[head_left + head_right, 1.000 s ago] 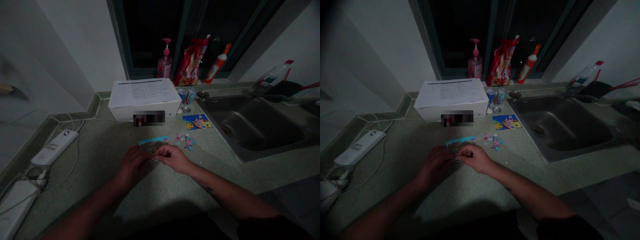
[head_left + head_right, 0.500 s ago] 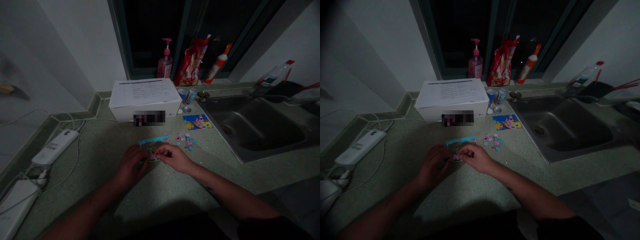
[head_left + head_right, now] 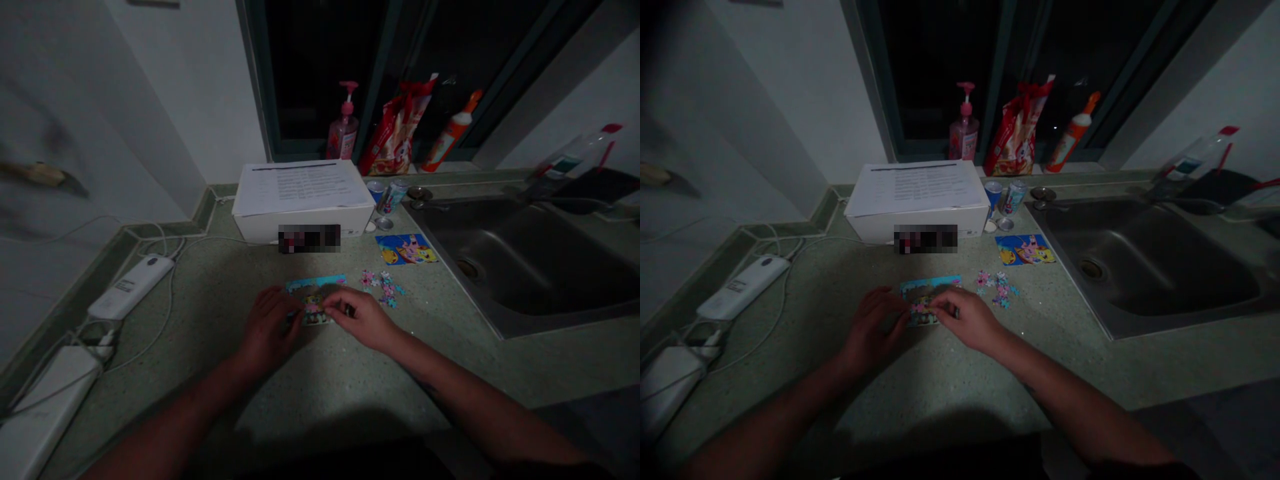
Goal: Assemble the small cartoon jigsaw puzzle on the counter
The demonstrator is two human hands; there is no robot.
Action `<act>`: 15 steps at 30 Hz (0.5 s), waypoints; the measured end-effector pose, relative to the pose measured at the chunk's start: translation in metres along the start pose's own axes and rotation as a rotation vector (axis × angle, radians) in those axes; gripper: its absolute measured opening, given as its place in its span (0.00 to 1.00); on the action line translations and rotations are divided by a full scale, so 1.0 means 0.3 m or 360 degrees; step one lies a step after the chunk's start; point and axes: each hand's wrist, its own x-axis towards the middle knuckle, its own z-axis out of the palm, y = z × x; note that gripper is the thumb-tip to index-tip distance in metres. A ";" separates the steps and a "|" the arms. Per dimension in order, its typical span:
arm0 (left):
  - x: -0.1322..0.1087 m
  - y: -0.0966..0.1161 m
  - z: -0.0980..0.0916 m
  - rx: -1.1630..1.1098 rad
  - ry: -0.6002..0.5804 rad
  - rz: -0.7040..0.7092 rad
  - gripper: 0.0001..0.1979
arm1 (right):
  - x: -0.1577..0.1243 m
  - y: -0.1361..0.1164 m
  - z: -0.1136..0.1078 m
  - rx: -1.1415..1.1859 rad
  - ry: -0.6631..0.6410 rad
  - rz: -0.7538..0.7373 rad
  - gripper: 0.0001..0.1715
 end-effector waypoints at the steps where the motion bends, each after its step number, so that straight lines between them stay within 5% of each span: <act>1: 0.002 0.000 -0.001 0.0018 0.0006 -0.0007 0.06 | 0.002 0.004 -0.010 -0.0037 0.0030 -0.0015 0.06; 6: 0.013 0.006 -0.005 0.0034 0.0049 0.0004 0.05 | 0.012 0.015 -0.053 -0.0122 0.0142 -0.0054 0.07; 15: -0.008 0.011 0.003 -0.0015 -0.0097 0.0135 0.09 | -0.007 -0.026 -0.005 -0.0123 -0.0076 -0.0213 0.04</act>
